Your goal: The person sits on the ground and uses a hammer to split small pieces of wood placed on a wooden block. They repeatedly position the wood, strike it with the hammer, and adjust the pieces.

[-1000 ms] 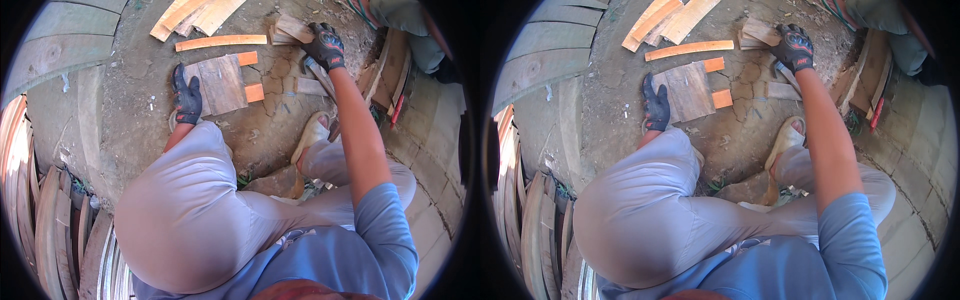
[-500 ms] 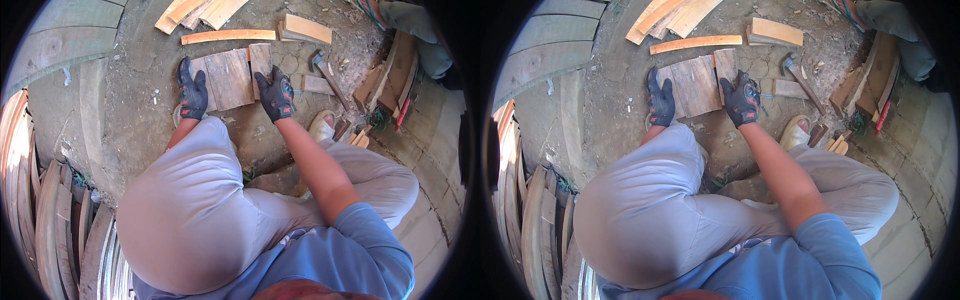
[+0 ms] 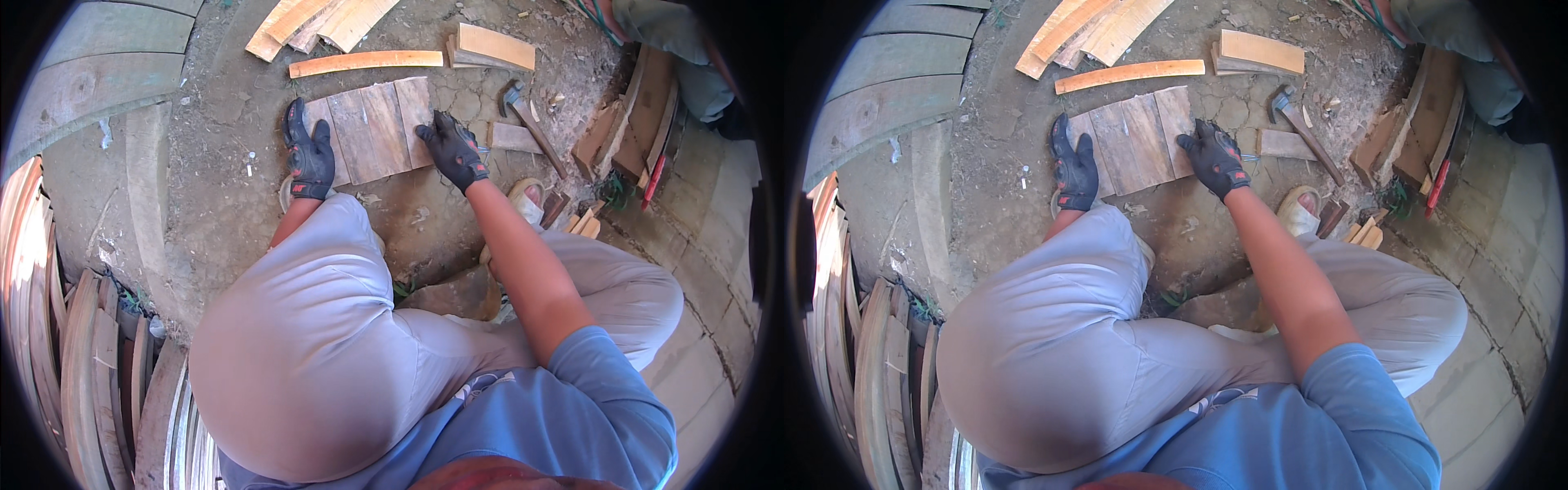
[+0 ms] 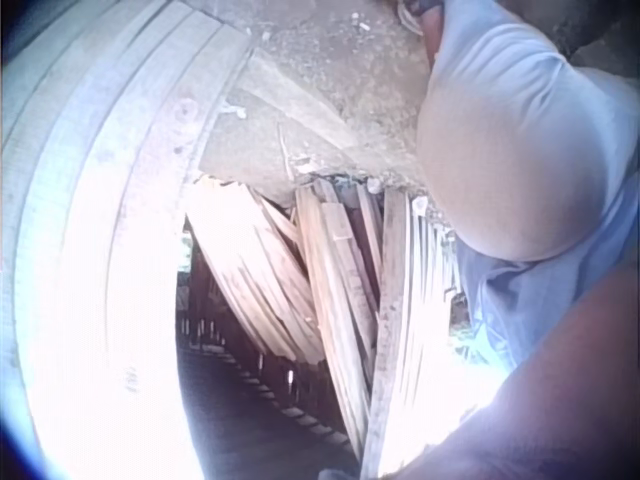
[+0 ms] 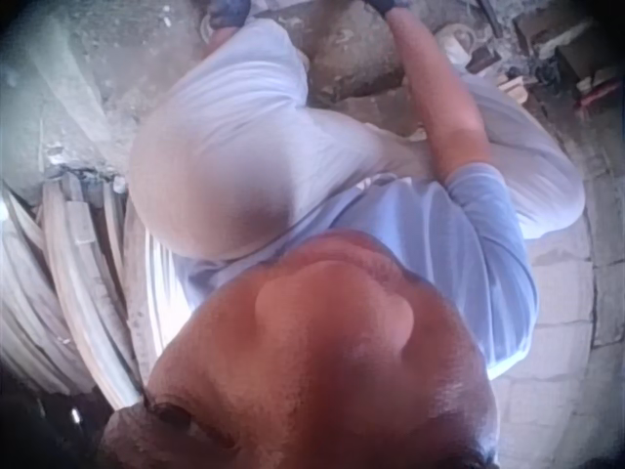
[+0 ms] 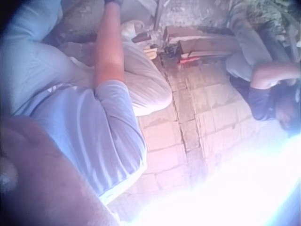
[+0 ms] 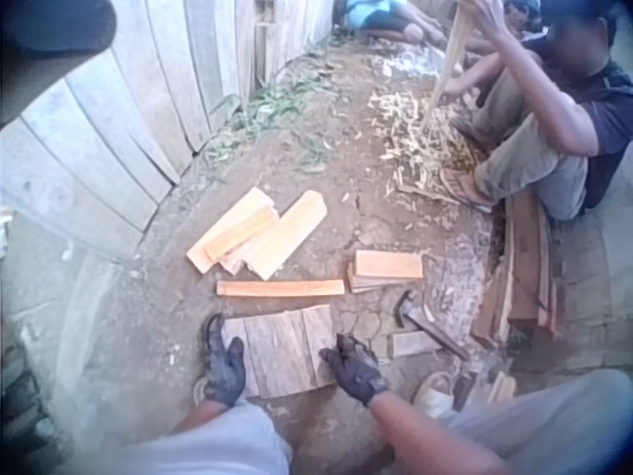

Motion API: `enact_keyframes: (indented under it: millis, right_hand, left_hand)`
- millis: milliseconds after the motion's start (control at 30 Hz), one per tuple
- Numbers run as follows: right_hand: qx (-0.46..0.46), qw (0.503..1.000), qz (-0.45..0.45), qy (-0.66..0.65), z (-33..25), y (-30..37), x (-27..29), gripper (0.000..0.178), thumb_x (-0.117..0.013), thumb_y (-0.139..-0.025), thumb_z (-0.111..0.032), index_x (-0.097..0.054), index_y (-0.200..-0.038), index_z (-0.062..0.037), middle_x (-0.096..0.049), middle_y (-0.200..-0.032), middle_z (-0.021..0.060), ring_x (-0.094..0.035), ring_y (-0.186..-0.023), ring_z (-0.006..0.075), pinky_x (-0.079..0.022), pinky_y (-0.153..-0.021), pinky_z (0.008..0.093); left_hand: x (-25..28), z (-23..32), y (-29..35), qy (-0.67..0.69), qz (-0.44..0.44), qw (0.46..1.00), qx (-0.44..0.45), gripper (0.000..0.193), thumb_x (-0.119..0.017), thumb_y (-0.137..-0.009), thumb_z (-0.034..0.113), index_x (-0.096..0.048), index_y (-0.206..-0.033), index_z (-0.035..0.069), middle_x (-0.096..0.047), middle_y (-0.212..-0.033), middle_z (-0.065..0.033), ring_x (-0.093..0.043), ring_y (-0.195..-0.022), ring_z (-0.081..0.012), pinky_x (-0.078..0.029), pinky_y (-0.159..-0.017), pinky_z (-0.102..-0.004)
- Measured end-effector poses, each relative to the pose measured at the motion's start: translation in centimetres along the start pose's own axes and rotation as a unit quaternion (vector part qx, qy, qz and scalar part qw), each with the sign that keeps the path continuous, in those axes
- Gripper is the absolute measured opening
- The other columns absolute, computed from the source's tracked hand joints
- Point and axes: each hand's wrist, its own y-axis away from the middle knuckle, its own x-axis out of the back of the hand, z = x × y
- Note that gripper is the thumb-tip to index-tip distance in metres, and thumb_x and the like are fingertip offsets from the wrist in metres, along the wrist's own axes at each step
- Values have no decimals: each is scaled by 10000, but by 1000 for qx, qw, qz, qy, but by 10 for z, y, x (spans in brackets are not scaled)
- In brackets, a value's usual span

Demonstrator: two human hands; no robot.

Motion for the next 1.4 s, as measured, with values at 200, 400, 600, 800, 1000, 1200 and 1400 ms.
enact_keyframes:
  millis: [200,400,600,800,1000,1200,1400]
  right_hand:
    - [-22,999,-27,-8,-7,2,10,625,-577,-1040,-540,-636,-1372,-14,-680,-1331,253,-618,-1266,459,-482,-1068,516]
    - [-33,999,-23,-17,-2,1,8,687,-588,-1031,-555,-607,-1449,-10,-672,-1381,241,-608,-1307,438,-466,-1117,493]
    - [-48,997,-47,-28,1,0,9,738,-594,-1020,-585,-581,-1487,-13,-659,-1418,236,-602,-1331,421,-457,-1133,481]
    - [-54,996,-56,-40,2,-1,11,764,-602,-1009,-599,-575,-1503,-17,-661,-1427,232,-612,-1328,415,-460,-1132,469]
    - [-38,994,-91,-56,7,-6,14,775,-597,-1006,-611,-573,-1506,-20,-660,-1427,233,-603,-1340,415,-455,-1133,473]
    - [-42,995,-60,-63,14,-5,1,792,-595,-1001,-628,-570,-1516,-25,-657,-1430,235,-586,-1356,420,-431,-1161,481]
    - [-46,995,-53,-74,23,-8,-5,781,-610,-1001,-611,-563,-1522,-31,-660,-1424,236,-582,-1362,421,-426,-1170,475]
  left_hand:
    - [0,-1,-1,9,-6,1000,4,618,-620,-1060,206,-390,-1601,16,-462,-1561,-271,-431,-1456,-447,-346,-1226,-517]
    - [0,0,-2,6,-10,1000,0,621,-621,-1059,207,-388,-1602,17,-456,-1564,-270,-428,-1459,-448,-342,-1227,-516]
    - [1,0,-2,4,-9,1000,0,619,-631,-1054,200,-398,-1598,20,-454,-1571,-266,-425,-1464,-445,-341,-1228,-517]
    - [1,-1,-1,1,-25,1000,6,643,-548,-1099,310,-343,-1633,17,-393,-1606,-284,-406,-1496,-444,-329,-1241,-507]
    - [0,-1,-1,5,-8,1000,2,615,-620,-1061,220,-398,-1597,15,-457,-1571,-264,-424,-1465,-449,-339,-1230,-520]
    - [3,-2,-1,3,-6,1000,2,614,-617,-1063,224,-397,-1595,11,-462,-1569,-262,-426,-1464,-449,-336,-1231,-517]
    - [1,1,-3,6,-10,1000,4,604,-618,-1063,214,-405,-1589,6,-464,-1567,-264,-436,-1460,-446,-342,-1228,-512]
